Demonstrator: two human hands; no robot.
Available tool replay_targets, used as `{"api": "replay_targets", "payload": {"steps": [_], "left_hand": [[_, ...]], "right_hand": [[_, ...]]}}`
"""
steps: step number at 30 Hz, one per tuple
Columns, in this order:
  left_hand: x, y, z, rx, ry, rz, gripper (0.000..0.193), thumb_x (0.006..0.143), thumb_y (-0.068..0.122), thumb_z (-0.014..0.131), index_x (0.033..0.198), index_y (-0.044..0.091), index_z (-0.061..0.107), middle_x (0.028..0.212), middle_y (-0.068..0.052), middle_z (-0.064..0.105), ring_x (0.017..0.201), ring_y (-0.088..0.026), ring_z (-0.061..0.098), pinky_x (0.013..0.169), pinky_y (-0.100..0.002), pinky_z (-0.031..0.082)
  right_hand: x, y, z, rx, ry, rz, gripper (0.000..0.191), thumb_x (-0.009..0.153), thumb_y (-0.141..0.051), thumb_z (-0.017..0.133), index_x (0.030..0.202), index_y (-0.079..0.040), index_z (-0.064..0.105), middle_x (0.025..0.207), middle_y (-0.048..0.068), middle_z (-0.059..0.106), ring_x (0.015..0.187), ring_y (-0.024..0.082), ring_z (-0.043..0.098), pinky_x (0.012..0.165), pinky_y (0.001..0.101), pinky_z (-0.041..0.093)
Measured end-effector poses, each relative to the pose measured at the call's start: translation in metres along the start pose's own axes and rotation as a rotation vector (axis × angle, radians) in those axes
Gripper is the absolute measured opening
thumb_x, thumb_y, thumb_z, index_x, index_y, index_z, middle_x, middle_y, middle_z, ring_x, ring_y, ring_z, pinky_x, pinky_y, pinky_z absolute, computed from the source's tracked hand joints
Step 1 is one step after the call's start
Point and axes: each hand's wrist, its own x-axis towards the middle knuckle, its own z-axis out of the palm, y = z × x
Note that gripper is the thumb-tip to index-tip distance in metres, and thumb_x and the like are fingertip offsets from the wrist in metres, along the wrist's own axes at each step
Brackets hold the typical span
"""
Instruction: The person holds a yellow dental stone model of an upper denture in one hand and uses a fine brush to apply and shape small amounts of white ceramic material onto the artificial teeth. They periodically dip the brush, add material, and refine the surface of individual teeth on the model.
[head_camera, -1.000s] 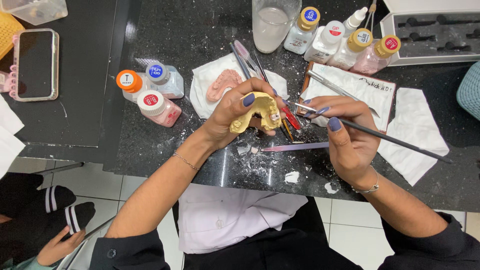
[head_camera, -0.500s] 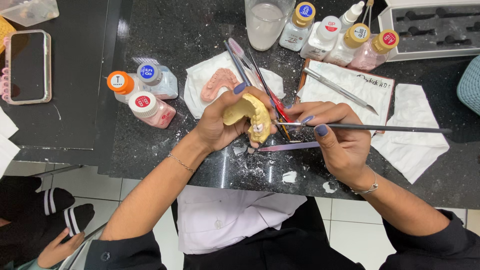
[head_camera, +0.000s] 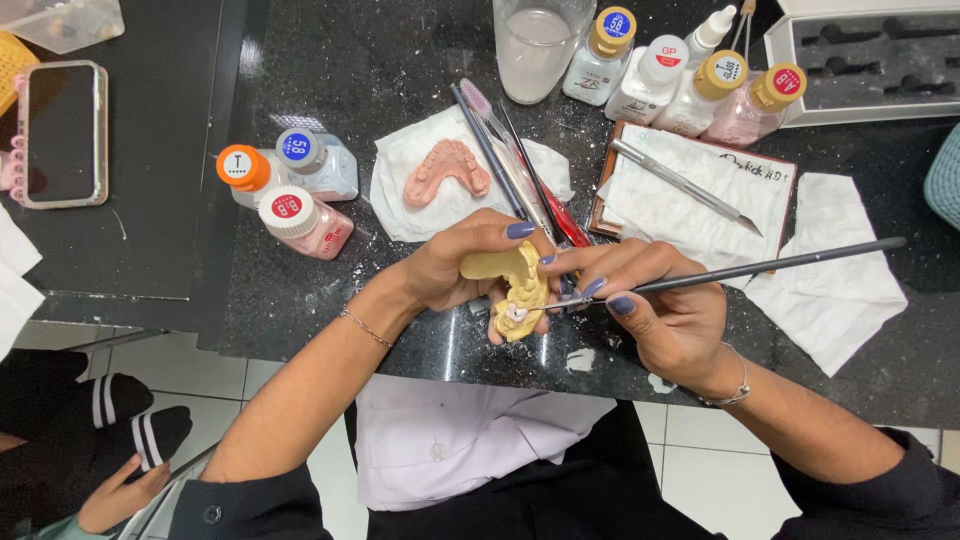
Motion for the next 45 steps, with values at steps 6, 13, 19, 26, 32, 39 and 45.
{"api": "replay_targets", "payload": {"steps": [6, 13, 19, 26, 32, 39, 45], "left_hand": [[-0.0006, -0.0010, -0.0032, 0.005, -0.023, 0.001, 0.052, 0.108, 0.035, 0.047, 0.125, -0.013, 0.057, 0.110, -0.034, 0.067, 0.090, -0.041, 0.074, 0.058, -0.040, 0.065], [-0.0004, -0.0004, -0.0024, 0.012, -0.001, -0.007, 0.050, 0.106, 0.036, 0.048, 0.124, -0.009, 0.056, 0.107, -0.033, 0.068, 0.089, -0.040, 0.075, 0.058, -0.039, 0.065], [-0.0013, 0.0007, -0.0002, 0.024, 0.008, -0.008, 0.050, 0.106, 0.036, 0.049, 0.122, -0.011, 0.058, 0.106, -0.033, 0.068, 0.089, -0.040, 0.075, 0.058, -0.038, 0.065], [-0.0019, 0.0013, 0.0002, 0.022, 0.018, -0.016, 0.049, 0.106, 0.034, 0.049, 0.122, -0.012, 0.058, 0.107, -0.031, 0.068, 0.088, -0.036, 0.075, 0.060, -0.037, 0.065], [-0.0016, -0.0004, -0.0021, -0.006, -0.012, -0.014, 0.049, 0.106, 0.034, 0.049, 0.124, -0.011, 0.057, 0.105, -0.032, 0.069, 0.083, -0.035, 0.075, 0.058, -0.038, 0.065], [-0.0018, 0.0000, -0.0019, -0.001, -0.009, -0.010, 0.051, 0.106, 0.036, 0.050, 0.125, -0.011, 0.057, 0.106, -0.032, 0.068, 0.085, -0.037, 0.074, 0.058, -0.039, 0.065], [-0.0028, 0.0016, -0.0009, -0.013, -0.010, -0.018, 0.050, 0.108, 0.035, 0.048, 0.124, -0.011, 0.057, 0.107, -0.032, 0.067, 0.093, -0.043, 0.074, 0.058, -0.039, 0.065]], "right_hand": [[-0.0011, 0.0010, -0.0008, -0.028, -0.024, -0.006, 0.014, 0.111, -0.016, 0.058, 0.109, -0.002, 0.057, 0.103, 0.013, 0.067, 0.123, 0.039, 0.070, 0.109, 0.0520, 0.060], [0.0001, 0.0005, -0.0011, -0.043, -0.043, -0.015, 0.014, 0.111, -0.016, 0.056, 0.110, -0.002, 0.058, 0.101, 0.012, 0.067, 0.123, 0.038, 0.071, 0.108, 0.0501, 0.061], [0.0011, 0.0011, -0.0024, -0.075, -0.069, -0.035, 0.015, 0.110, -0.017, 0.056, 0.110, -0.002, 0.057, 0.100, 0.013, 0.068, 0.122, 0.038, 0.071, 0.106, 0.0503, 0.062], [0.0022, -0.0004, -0.0014, -0.065, -0.071, -0.040, 0.014, 0.110, -0.016, 0.056, 0.109, -0.002, 0.058, 0.101, 0.013, 0.069, 0.121, 0.038, 0.071, 0.107, 0.0506, 0.061], [0.0028, -0.0012, -0.0020, -0.088, -0.079, -0.043, 0.014, 0.111, -0.015, 0.055, 0.109, -0.002, 0.059, 0.100, 0.013, 0.068, 0.121, 0.038, 0.071, 0.106, 0.0500, 0.061], [0.0016, 0.0002, -0.0025, -0.062, -0.083, -0.038, 0.014, 0.112, -0.016, 0.053, 0.110, -0.003, 0.057, 0.098, 0.012, 0.066, 0.121, 0.038, 0.071, 0.108, 0.0504, 0.060], [0.0021, 0.0015, -0.0019, -0.027, -0.078, -0.011, 0.014, 0.112, -0.017, 0.053, 0.108, -0.004, 0.057, 0.100, 0.012, 0.067, 0.124, 0.038, 0.070, 0.107, 0.0501, 0.060]]}}
